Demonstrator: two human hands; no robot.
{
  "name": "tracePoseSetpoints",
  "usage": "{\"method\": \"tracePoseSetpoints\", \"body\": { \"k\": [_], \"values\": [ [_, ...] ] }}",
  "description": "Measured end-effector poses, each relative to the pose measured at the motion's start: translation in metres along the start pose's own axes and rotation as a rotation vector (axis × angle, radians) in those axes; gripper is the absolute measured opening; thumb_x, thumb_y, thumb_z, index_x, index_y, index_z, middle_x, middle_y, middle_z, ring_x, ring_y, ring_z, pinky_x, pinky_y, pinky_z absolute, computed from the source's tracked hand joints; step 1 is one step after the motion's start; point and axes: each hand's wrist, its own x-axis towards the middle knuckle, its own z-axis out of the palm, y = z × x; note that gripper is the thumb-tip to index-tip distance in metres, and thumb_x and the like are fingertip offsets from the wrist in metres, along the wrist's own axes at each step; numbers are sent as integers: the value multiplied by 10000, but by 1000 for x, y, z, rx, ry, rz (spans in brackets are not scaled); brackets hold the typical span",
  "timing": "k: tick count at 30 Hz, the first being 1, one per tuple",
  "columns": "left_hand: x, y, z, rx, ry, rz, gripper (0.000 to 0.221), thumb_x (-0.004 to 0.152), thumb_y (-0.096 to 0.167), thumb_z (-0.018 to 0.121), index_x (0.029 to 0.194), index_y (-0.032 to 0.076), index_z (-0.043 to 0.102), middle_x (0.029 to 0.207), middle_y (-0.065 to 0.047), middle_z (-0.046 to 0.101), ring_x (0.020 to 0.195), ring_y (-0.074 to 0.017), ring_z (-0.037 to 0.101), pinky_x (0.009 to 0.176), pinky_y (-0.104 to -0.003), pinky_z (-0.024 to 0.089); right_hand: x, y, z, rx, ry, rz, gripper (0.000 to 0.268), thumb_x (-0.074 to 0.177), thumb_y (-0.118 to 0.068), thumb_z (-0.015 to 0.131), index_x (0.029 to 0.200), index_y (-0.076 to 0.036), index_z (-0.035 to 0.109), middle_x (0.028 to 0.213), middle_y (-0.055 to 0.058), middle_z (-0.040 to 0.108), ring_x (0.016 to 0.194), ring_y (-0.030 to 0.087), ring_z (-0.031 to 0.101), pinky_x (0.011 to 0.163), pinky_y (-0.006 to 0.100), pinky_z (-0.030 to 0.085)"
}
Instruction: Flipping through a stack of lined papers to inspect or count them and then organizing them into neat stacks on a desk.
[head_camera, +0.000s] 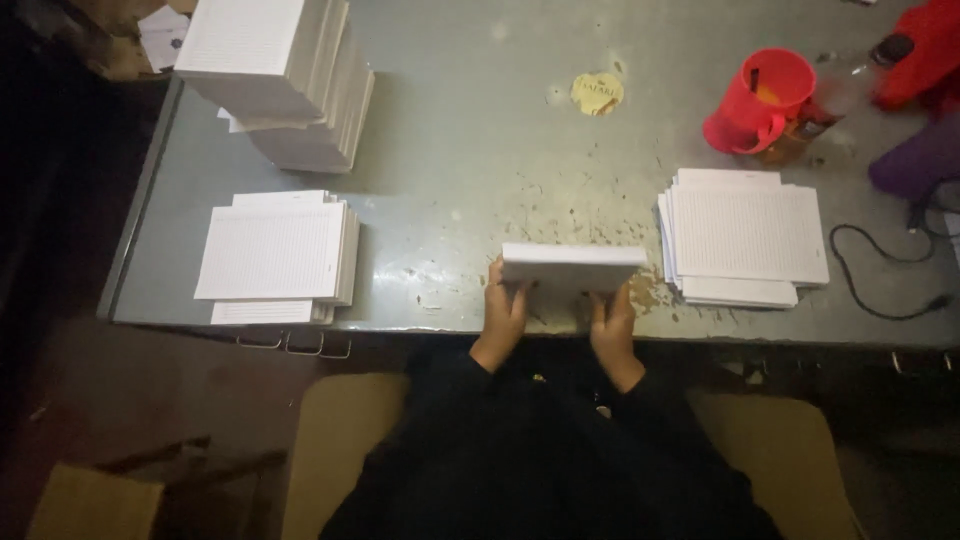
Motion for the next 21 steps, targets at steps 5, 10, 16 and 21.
{"method": "tracePoseSetpoints", "body": {
  "k": [5, 10, 16, 21],
  "values": [
    [4, 10, 8, -32, 17, -16, 198, 1043, 51, 509, 1237, 60, 470, 1037, -90, 583, 998, -271, 627, 928, -455, 498, -10, 7, 14, -1, 79, 39, 400, 997, 41, 512, 1388, 24, 430, 1222, 201, 602, 1170, 377, 610, 1035, 512, 469],
    [9, 11, 4, -63, -5, -26, 203, 1048, 47, 460, 1245, 99, 461, 1084, -41, 562, 1025, -235, 607, 958, -409, 485, 1, -32, -1, 64, 64, 55, 345, 1034, 26, 470, 1375, -21, 452, 1177, 132, 599, 1121, 298, 620, 1036, 469, 473],
    [10, -12, 3, -6, -57, -22, 402, 992, -95, 404, 1391, -46, 389, 1216, -224, 555, 1218, -418, 563, 1079, -536, 432, 9, -4, 3, -99, 15, 19, 363, 985, 80, 526, 1341, 54, 459, 1187, 234, 595, 1169, 397, 607, 1046, 527, 448],
    [24, 25, 3, 110, -10, -17, 328, 1028, -45, 431, 1354, -5, 441, 1156, -196, 599, 1129, -394, 618, 1018, -503, 488, 0, 15, 1, -227, 15, 6, 164, 1050, -90, 599, 923, -25, 519, 726, 128, 529, 678, 313, 579, 656, 396, 464]
  ]
}}
